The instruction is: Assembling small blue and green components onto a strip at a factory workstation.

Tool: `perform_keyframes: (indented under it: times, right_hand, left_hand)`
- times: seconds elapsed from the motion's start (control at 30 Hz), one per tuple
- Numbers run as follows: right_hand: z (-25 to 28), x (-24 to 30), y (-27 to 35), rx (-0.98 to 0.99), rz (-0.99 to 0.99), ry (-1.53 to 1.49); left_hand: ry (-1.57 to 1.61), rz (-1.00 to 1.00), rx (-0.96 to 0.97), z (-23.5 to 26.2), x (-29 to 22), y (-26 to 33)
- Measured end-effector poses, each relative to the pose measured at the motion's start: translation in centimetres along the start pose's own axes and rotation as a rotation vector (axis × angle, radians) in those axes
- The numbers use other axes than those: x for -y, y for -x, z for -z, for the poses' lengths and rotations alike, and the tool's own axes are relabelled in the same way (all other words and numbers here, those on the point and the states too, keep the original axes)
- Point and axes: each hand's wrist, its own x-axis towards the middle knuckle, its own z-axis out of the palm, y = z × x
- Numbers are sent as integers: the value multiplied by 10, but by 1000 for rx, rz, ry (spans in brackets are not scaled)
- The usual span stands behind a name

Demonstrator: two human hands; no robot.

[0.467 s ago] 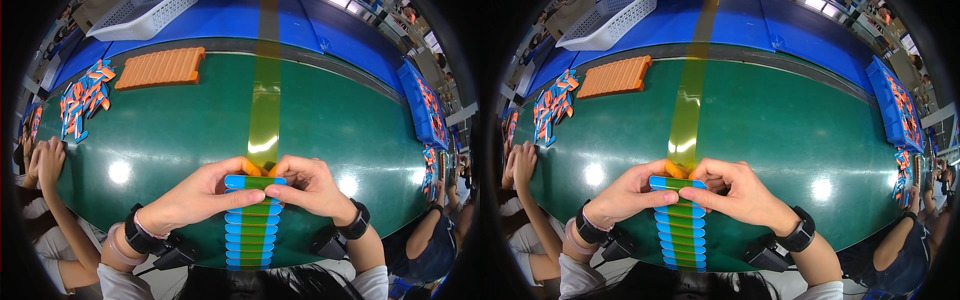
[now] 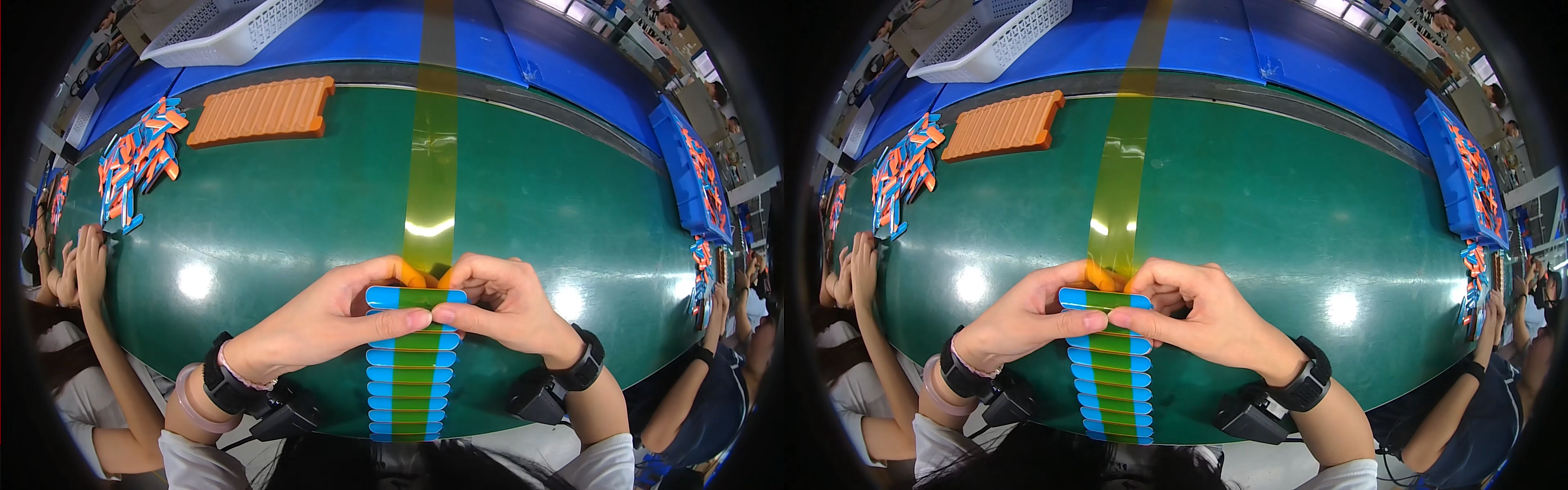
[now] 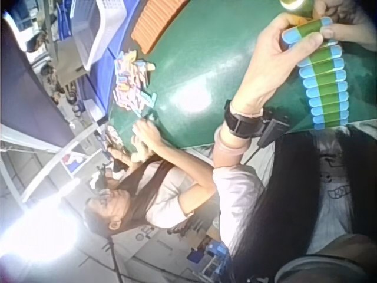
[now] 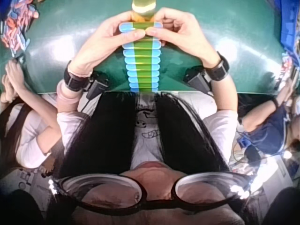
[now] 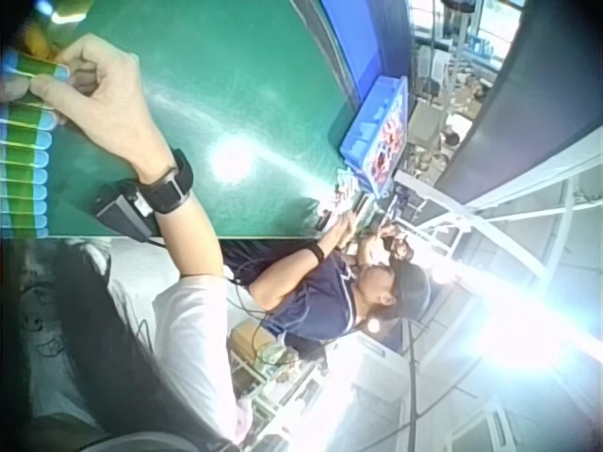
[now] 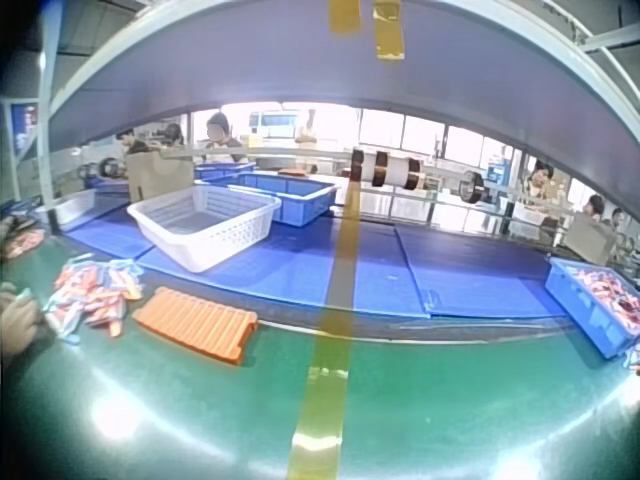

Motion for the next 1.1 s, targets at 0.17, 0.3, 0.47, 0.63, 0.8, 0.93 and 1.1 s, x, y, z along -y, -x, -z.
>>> perform_keyframes:
  times: [0.17, 0.3, 0.47, 0.63, 0.8, 0.93, 1.1]
  right_hand:
    - [0, 1, 0, 5, -2, 9]
    - [0, 2, 0, 9, -1, 19]
    - [1, 1, 0, 7, -7, 9]
    - [1, 1, 0, 18, 3, 2]
    - [2, 1, 0, 23, 0, -22]
    - [2, 0, 0, 36, 4, -12]
    - [1, -1, -1, 39, 75, 36]
  left_hand:
    - [4, -12, 3, 0, 1, 0]
    - [-9, -1, -4, -1, 0, 0]
    - [-8, 6, -4, 0, 0, 0]
    - [-7, 4, -1, 1, 1, 0]
    - [-1, -10, 5, 1, 2, 0]
    - [12, 12, -2, 0, 1, 0]
    - [-11, -4, -2, 1, 2, 0]
